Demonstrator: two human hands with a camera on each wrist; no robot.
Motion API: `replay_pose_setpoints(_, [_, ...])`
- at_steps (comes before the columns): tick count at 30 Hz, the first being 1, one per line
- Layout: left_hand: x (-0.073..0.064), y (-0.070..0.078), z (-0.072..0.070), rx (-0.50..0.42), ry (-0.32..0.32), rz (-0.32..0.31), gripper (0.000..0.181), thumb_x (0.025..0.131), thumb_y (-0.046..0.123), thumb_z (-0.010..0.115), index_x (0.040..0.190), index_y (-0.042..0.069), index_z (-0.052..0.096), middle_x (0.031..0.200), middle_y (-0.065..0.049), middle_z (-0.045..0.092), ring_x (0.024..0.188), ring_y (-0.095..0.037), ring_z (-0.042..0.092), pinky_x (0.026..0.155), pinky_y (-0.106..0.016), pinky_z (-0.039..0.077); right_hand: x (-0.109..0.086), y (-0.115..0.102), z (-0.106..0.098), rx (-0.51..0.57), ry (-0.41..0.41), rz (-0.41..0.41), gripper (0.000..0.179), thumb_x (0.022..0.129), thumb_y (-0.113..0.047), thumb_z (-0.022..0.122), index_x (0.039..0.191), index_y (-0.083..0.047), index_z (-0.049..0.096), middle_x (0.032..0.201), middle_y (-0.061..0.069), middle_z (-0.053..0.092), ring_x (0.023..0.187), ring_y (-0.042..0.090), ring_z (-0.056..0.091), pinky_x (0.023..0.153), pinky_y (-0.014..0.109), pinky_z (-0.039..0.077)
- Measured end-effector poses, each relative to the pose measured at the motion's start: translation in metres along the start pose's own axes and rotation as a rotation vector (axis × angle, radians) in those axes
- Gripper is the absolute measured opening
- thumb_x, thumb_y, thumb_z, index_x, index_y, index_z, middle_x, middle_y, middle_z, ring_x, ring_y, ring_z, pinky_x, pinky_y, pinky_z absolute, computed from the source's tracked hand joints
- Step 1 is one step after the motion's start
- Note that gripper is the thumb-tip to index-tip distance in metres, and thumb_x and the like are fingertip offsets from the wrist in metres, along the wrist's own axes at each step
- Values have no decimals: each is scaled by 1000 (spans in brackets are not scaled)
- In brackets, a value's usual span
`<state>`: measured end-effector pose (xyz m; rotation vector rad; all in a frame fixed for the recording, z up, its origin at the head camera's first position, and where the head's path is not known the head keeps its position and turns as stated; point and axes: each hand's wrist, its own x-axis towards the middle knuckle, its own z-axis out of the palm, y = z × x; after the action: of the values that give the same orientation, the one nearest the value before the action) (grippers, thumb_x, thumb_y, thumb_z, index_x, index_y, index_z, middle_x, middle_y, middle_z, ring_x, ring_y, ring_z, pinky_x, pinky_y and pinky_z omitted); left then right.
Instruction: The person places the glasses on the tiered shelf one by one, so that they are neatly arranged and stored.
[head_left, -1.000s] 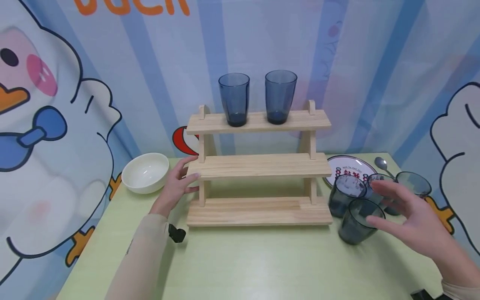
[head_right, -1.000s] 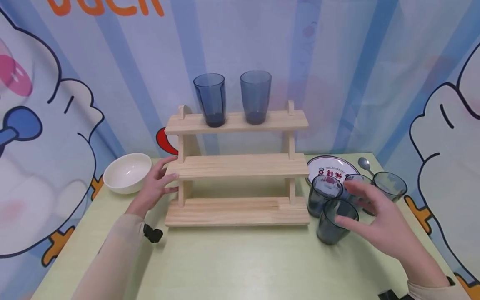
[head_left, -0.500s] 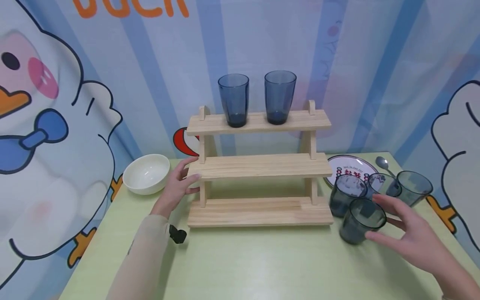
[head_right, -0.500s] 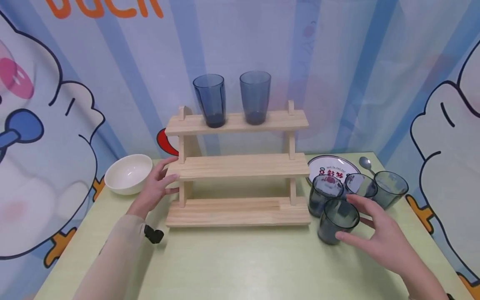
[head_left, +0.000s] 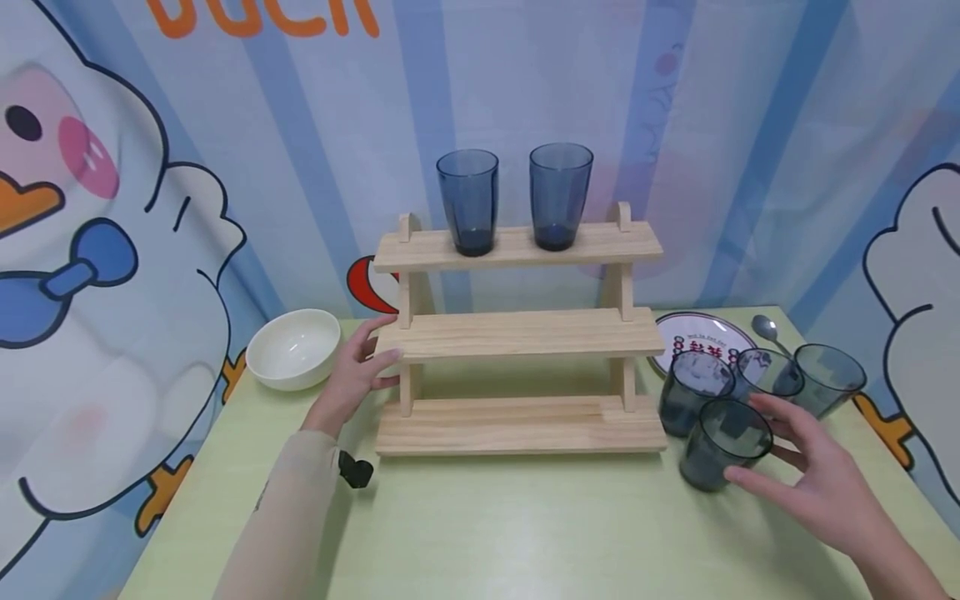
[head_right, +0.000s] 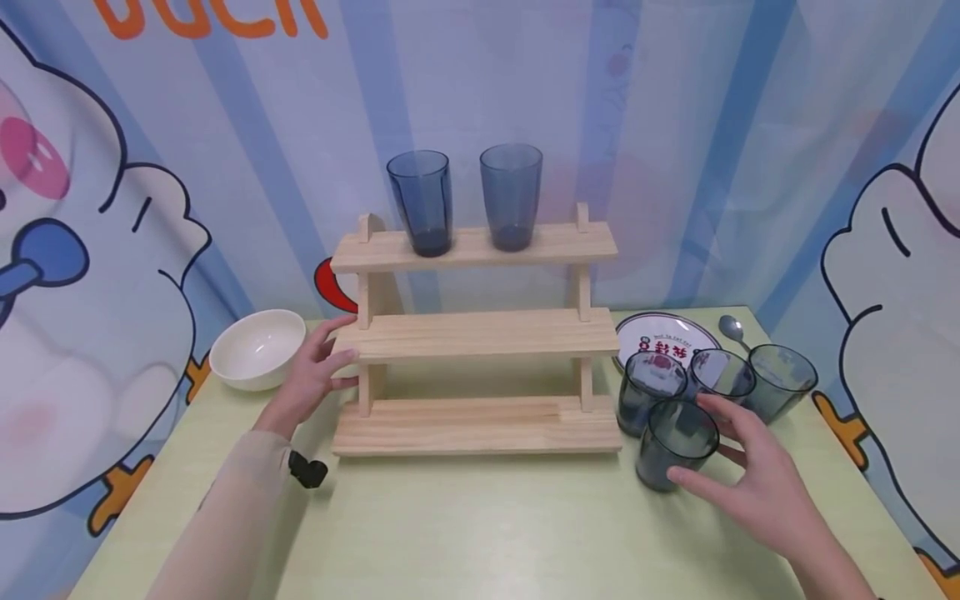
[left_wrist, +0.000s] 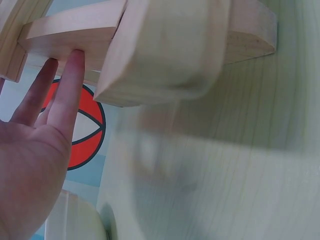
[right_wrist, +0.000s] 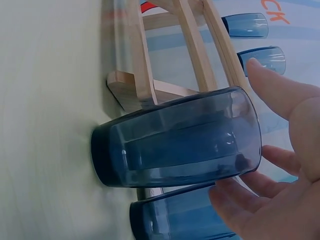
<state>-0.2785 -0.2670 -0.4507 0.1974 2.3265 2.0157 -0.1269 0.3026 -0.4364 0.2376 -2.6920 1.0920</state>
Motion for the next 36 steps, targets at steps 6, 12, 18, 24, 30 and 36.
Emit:
replay_pose_setpoints(6, [0, -1, 0, -16, 3, -2, 61, 104, 22, 69, 158, 27, 43, 151, -21, 47, 129, -41, 56, 94, -56, 59, -1, -1, 4, 26, -22, 81, 105, 83, -29, 92, 163, -4, 29, 155, 28, 45, 130, 50, 49, 88, 11, 54])
replay_pose_setpoints(12, [1, -1, 1, -16, -4, 13, 58, 104, 20, 68, 157, 28, 45, 151, -21, 48, 127, -38, 58, 92, -55, 61, 1, 2, 12, 45, -57, 156, 107, 85, -35, 90, 164, -1, 26, 156, 35, 41, 134, 56, 46, 97, 68, 48])
replay_pose_setpoints(18, [1, -2, 0, -33, -2, 18, 58, 105, 17, 66, 158, 27, 44, 149, -23, 48, 126, -37, 59, 92, -55, 61, 4, 7, 19, 83, -52, 161, 104, 86, -33, 89, 164, -2, 27, 153, 35, 44, 131, 52, 50, 94, 35, 61])
replay_pose_setpoints(24, [0, -3, 0, -34, -3, 17, 60, 105, 19, 67, 159, 25, 43, 150, -23, 47, 127, -37, 58, 93, -56, 60, 5, 12, 25, 144, -57, 176, 99, 87, -31, 89, 160, 2, 30, 153, 35, 43, 131, 53, 50, 80, -1, 43])
replay_pose_setpoints(30, [-2, -4, -1, -27, 0, 15, 60, 104, 20, 68, 158, 26, 43, 150, -23, 47, 127, -39, 58, 93, -55, 60, 4, 17, 29, 177, -55, 181, 96, 88, -26, 88, 159, 1, 30, 152, 33, 44, 130, 41, 55, 84, 0, 45])
replay_pose_setpoints(36, [-1, -2, 0, -32, -6, 20, 59, 104, 18, 68, 157, 27, 44, 150, -21, 48, 127, -39, 58, 92, -56, 60, 3, 22, 32, 244, -32, 175, 92, 87, -17, 88, 157, 0, 32, 150, 30, 46, 108, -15, 49, 84, 3, 49])
